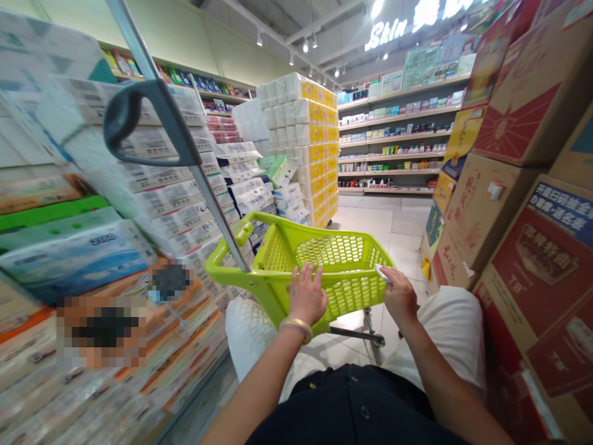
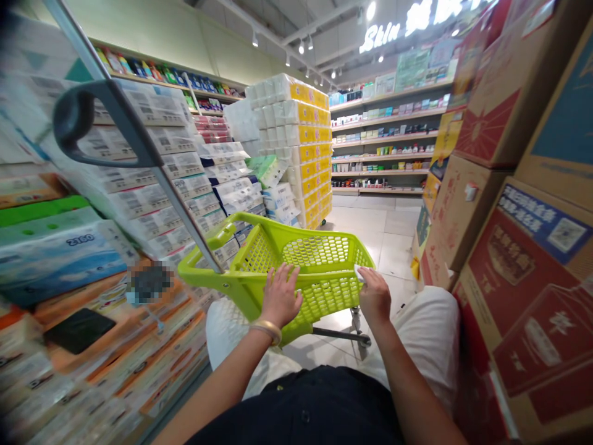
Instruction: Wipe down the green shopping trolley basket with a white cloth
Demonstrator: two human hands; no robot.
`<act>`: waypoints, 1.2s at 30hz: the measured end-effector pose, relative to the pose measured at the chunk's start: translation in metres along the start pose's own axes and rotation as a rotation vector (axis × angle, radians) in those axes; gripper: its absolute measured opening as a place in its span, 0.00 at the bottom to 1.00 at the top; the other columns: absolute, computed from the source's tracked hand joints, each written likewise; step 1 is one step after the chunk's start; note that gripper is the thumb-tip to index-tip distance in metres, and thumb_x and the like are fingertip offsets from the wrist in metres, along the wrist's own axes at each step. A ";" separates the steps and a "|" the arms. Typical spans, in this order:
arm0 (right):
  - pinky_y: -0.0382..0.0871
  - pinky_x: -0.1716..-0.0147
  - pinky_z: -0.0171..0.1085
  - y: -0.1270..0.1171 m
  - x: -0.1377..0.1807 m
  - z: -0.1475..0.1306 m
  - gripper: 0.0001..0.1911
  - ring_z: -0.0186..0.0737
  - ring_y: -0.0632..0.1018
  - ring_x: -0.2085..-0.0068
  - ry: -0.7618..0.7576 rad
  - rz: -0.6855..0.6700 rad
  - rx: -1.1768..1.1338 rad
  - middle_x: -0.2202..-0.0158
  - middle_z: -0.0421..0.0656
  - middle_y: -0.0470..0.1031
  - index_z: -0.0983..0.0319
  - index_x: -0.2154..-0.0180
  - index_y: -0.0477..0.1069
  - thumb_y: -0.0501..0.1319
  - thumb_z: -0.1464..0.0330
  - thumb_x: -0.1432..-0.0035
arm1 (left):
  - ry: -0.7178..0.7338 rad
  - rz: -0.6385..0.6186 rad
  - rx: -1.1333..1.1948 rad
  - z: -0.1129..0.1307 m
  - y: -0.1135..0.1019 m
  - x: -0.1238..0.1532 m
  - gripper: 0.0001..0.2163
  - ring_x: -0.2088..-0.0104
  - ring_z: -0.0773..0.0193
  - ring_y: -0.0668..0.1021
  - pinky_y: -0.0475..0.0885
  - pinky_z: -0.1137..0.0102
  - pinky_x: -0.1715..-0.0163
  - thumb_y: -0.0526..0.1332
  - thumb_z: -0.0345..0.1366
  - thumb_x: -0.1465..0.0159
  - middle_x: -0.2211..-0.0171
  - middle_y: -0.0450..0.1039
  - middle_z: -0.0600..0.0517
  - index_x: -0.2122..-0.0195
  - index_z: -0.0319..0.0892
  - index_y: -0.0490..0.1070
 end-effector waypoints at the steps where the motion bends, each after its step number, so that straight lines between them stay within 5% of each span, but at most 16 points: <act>1: 0.73 0.47 0.50 0.002 0.001 -0.003 0.26 0.48 0.79 0.51 -0.016 -0.005 -0.007 0.56 0.47 0.81 0.61 0.57 0.79 0.50 0.80 0.52 | 0.040 -0.024 0.018 0.006 0.005 -0.001 0.28 0.34 0.49 0.59 0.47 0.50 0.33 0.58 0.34 0.40 0.37 0.62 0.40 0.37 0.40 0.59; 7: 0.72 0.45 0.51 0.006 0.005 -0.005 0.26 0.47 0.78 0.48 -0.037 -0.026 -0.052 0.54 0.47 0.81 0.61 0.56 0.78 0.49 0.80 0.50 | 0.137 -0.161 0.048 0.025 0.027 -0.006 0.30 0.36 0.50 0.63 0.46 0.50 0.32 0.58 0.35 0.41 0.39 0.64 0.41 0.36 0.39 0.58; 15: 0.74 0.49 0.50 -0.012 0.005 0.026 0.24 0.48 0.80 0.51 0.122 0.036 0.038 0.55 0.49 0.81 0.62 0.57 0.79 0.50 0.78 0.49 | 0.107 -0.114 0.070 0.024 0.022 0.001 0.30 0.39 0.49 0.64 0.47 0.49 0.33 0.58 0.34 0.42 0.42 0.66 0.40 0.37 0.39 0.60; 22: 0.70 0.42 0.50 0.021 0.020 -0.055 0.25 0.44 0.77 0.45 -0.127 -0.114 -0.195 0.50 0.45 0.79 0.59 0.52 0.77 0.50 0.79 0.45 | 0.107 -0.091 0.071 0.025 0.020 0.008 0.29 0.38 0.50 0.64 0.46 0.49 0.32 0.59 0.34 0.43 0.42 0.65 0.42 0.38 0.40 0.60; 25: 0.70 0.42 0.49 0.027 0.024 -0.070 0.25 0.43 0.76 0.44 -0.199 -0.183 -0.241 0.49 0.45 0.79 0.58 0.51 0.76 0.50 0.79 0.44 | 0.117 -0.078 0.070 0.026 0.020 0.009 0.29 0.39 0.49 0.64 0.47 0.48 0.32 0.59 0.34 0.43 0.43 0.66 0.42 0.38 0.41 0.60; 32: 0.73 0.47 0.49 -0.018 0.008 0.018 0.23 0.46 0.80 0.52 0.071 0.038 -0.016 0.55 0.47 0.81 0.61 0.56 0.78 0.51 0.78 0.48 | 0.128 -0.066 0.095 0.028 0.022 0.011 0.30 0.39 0.49 0.64 0.47 0.48 0.33 0.59 0.33 0.44 0.43 0.65 0.42 0.38 0.42 0.60; 36: 0.73 0.47 0.48 -0.013 0.010 0.010 0.24 0.46 0.79 0.51 0.058 0.022 -0.016 0.55 0.47 0.81 0.61 0.56 0.78 0.50 0.79 0.49 | 0.115 -0.056 0.107 0.027 0.021 0.012 0.29 0.39 0.50 0.64 0.47 0.49 0.32 0.59 0.33 0.43 0.43 0.65 0.43 0.39 0.42 0.60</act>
Point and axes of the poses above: each hand's wrist, its own x-axis away from the middle knuckle, its own y-axis out of the palm, z = x × y, the point moved 10 cm from there along -x, towards the middle knuckle
